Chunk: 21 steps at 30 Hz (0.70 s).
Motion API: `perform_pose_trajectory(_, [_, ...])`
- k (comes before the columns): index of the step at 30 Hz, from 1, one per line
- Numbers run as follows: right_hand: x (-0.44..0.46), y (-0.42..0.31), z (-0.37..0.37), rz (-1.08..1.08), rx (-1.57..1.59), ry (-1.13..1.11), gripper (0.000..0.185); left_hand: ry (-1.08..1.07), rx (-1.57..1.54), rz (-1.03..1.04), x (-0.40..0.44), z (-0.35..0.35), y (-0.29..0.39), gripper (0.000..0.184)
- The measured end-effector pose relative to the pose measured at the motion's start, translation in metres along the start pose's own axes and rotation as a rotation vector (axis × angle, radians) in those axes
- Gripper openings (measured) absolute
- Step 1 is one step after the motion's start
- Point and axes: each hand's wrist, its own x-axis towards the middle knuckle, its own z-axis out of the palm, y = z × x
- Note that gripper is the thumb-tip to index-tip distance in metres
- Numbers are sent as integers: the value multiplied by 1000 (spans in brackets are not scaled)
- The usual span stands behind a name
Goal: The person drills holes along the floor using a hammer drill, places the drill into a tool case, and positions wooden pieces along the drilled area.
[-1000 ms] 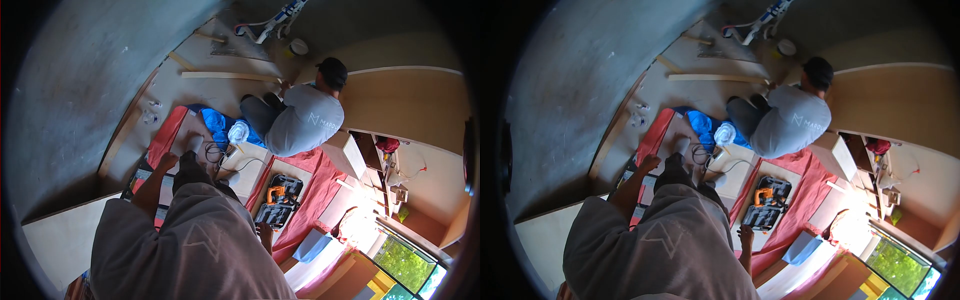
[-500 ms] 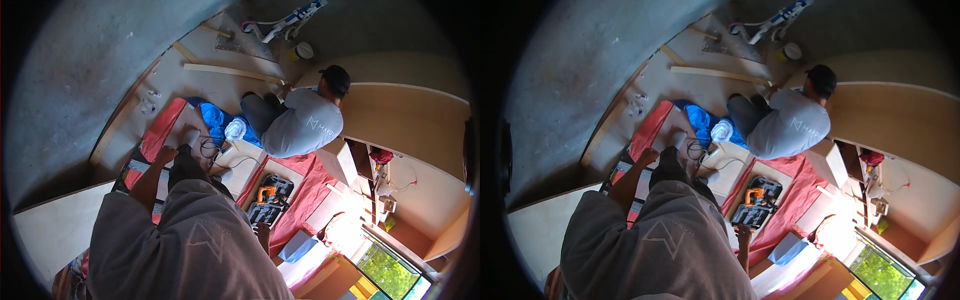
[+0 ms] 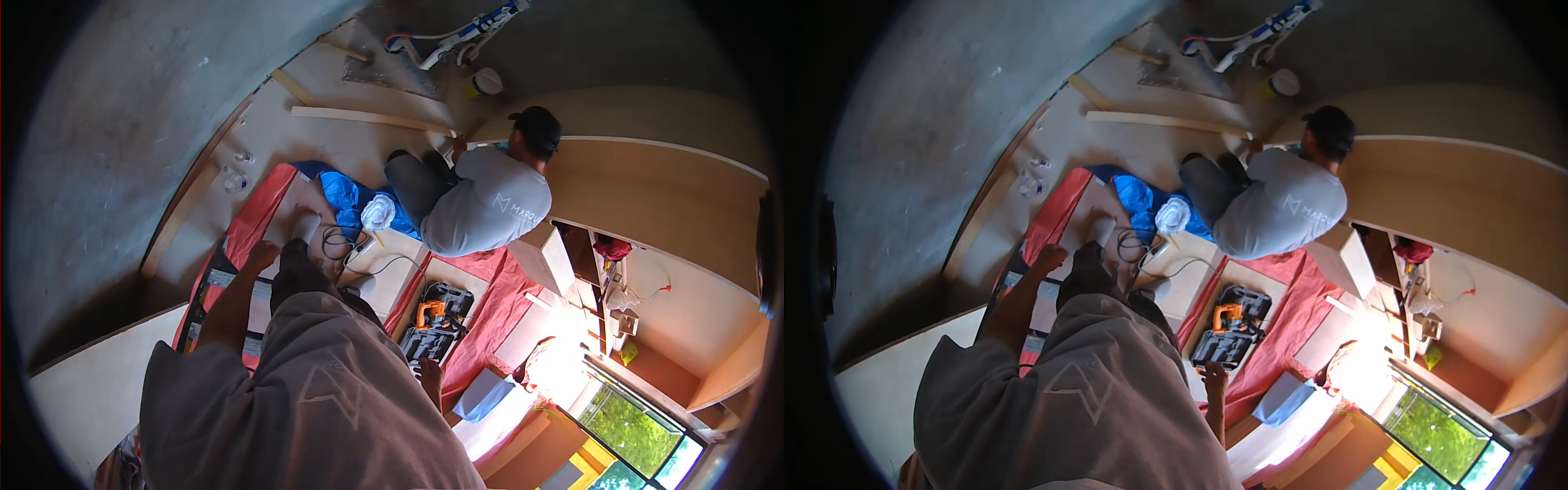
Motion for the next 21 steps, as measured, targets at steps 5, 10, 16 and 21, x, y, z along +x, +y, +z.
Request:
perform_pose_trajectory(5, [-5, -8, 13, -9, 15, 13, 36, 30, 290, 306, 18, -15, -28, 6])
perform_pose_trajectory(10, [-15, -18, 27, -29, 31, 2, 37, 16, 717, 642, 35, -25, -51, 2])
perform_pose_trajectory(16, [-26, -22, 38, -69, 82, -15, 34, 35, 709, 655, 33, -23, -64, 4])
perform_pose_trajectory(21, [-32, -27, 44, -81, 11, -2, 30, 93, 844, 816, 41, -25, -64, 9])
